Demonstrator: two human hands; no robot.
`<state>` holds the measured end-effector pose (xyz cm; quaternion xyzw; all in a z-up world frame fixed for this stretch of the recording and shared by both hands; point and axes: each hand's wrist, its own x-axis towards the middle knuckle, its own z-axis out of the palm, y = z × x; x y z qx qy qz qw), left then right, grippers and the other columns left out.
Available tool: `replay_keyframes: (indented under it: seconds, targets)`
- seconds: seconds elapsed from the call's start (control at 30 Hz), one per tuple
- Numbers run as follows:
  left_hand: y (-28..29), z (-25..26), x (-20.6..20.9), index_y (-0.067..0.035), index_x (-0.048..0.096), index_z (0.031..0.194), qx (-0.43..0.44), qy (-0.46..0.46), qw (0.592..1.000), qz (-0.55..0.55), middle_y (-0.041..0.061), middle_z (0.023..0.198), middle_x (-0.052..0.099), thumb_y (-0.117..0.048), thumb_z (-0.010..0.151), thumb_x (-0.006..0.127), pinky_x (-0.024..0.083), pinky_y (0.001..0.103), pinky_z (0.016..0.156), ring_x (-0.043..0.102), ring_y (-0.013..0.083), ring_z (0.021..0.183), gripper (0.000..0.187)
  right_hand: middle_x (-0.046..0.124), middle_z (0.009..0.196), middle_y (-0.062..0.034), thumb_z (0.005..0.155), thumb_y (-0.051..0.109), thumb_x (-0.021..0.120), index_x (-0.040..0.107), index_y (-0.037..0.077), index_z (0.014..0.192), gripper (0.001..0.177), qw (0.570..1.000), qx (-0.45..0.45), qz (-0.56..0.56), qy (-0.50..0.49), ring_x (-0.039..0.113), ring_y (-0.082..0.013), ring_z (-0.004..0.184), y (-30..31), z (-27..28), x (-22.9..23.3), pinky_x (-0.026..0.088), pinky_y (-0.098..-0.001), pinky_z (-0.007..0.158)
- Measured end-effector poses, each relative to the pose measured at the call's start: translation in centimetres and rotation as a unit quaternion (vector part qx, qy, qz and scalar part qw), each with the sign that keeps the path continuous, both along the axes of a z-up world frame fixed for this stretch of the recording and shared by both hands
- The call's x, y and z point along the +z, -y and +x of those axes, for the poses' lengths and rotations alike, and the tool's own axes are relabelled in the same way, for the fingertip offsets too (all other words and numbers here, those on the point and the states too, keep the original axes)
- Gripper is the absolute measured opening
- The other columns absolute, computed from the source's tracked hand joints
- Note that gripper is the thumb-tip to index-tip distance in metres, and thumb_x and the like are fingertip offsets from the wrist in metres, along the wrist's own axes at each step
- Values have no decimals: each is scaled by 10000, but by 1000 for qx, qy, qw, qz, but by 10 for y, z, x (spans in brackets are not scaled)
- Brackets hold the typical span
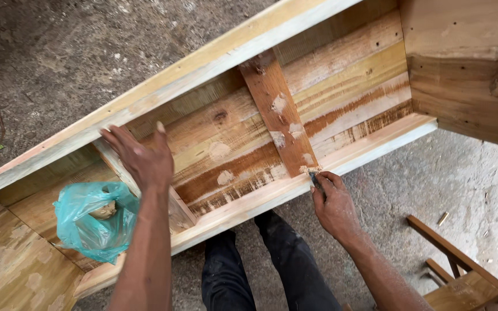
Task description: The person applies a substance to the joints and seams of a wooden box by hand and using a small tool.
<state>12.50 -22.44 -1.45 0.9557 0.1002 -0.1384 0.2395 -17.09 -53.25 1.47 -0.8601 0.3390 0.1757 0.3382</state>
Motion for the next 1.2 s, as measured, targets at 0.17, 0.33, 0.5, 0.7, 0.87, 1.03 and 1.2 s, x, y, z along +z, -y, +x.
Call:
replay_keyframes:
  seconds: [0.17, 0.33, 0.5, 0.7, 0.87, 1.03, 1.2]
  targets:
    - [1, 53, -29, 66, 294, 1759, 68, -148, 987, -7, 282, 1824, 163, -723, 1103, 699, 330, 642, 1330, 308, 514, 1664, 1104, 670, 1425, -252, 1089, 30, 619, 717, -75, 1410, 352, 951, -248, 184, 27, 749, -261, 602, -4, -17, 30, 636, -329, 462]
    - [25, 62, 14, 162, 341, 1688, -39, -225, 968, 102, 382, 1711, 319, -677, 897, 766, 416, 661, 1283, 483, 626, 1511, 1229, 708, 1106, -286, 1138, -3, 523, 596, -64, 1544, 417, 818, -439, 358, 103, 762, -368, 654, 5, -74, -6, 631, -378, 433]
    - [25, 59, 30, 172, 318, 1716, -62, -213, 971, 88, 424, 1759, 249, -539, 903, 781, 367, 659, 1316, 430, 649, 1544, 1175, 712, 1384, -275, 1177, 83, 469, 497, -4, 1629, 461, 792, -450, 387, 143, 754, -242, 768, 55, 20, -4, 641, -317, 514]
    - [32, 53, 26, 142, 285, 1738, -52, -218, 970, 97, 396, 1797, 172, -466, 878, 781, 349, 659, 1344, 407, 645, 1567, 1165, 745, 1338, -232, 1184, 122, 542, 554, 63, 1586, 407, 778, -435, 411, 192, 751, -230, 762, 105, 98, -95, 625, -313, 513]
    - [41, 56, 32, 137, 270, 1750, -27, -230, 967, 104, 392, 1808, 134, -455, 862, 802, 329, 661, 1356, 380, 649, 1577, 1192, 797, 1215, -156, 1146, 123, 659, 742, 131, 1463, 328, 901, -309, 253, 169, 784, -239, 709, 109, 109, -161, 648, -339, 457]
    - [43, 60, 24, 156, 264, 1737, -13, -223, 969, 104, 414, 1801, 150, -462, 888, 808, 339, 676, 1343, 344, 630, 1607, 1183, 560, 1548, -156, 1095, 61, 573, 744, 135, 1517, 461, 987, 93, -100, 79, 725, -457, 1195, 88, 163, -50, 691, -591, 885]
    - [47, 66, 32, 134, 239, 1751, 7, -240, 966, 94, 391, 1817, 138, -464, 862, 808, 355, 630, 1340, 330, 567, 1639, 1213, 366, 1766, -212, 1081, -8, 489, 520, 165, 1707, 650, 945, 227, -81, -222, 619, -557, 1391, 82, 214, -40, 652, -677, 998]
